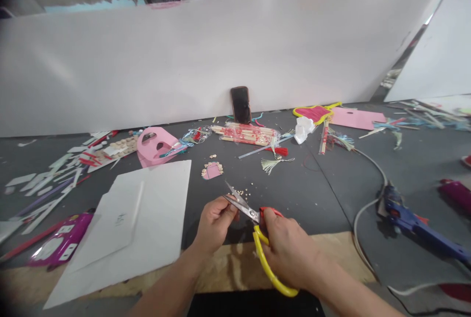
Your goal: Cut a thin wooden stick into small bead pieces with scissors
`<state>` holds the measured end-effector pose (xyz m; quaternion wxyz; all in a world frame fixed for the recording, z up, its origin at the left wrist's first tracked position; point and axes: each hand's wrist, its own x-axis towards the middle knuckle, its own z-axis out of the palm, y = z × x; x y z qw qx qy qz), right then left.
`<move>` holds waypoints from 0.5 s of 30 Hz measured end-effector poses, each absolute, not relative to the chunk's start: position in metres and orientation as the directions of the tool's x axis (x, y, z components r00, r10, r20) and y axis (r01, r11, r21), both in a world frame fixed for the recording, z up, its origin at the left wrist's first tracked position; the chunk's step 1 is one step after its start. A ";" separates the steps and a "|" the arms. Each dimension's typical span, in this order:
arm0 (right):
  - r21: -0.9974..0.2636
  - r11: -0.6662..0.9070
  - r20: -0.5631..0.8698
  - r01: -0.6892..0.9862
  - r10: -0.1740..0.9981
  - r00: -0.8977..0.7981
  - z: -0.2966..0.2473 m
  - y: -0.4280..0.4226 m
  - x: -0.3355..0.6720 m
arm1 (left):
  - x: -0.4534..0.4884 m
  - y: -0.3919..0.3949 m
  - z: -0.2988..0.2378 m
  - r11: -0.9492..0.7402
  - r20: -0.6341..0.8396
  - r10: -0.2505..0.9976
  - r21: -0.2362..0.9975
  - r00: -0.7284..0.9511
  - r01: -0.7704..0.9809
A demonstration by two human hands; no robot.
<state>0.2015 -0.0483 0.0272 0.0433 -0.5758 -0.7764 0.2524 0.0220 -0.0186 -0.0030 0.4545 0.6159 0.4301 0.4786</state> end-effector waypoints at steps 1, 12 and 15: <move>-0.451 0.214 -0.217 0.866 0.916 -0.339 0.028 -0.048 0.202 | 0.022 -0.019 -0.003 -0.215 0.197 0.966 0.972 0.167 0.096; -0.402 0.266 -0.106 0.876 0.937 -0.334 0.024 -0.045 0.204 | 0.024 -0.016 -0.007 -0.137 0.127 0.982 0.989 0.137 0.062; -0.349 0.258 -0.097 0.901 0.946 -0.308 0.023 -0.043 0.205 | 0.026 -0.016 -0.006 -0.082 0.082 0.993 0.997 0.081 -0.001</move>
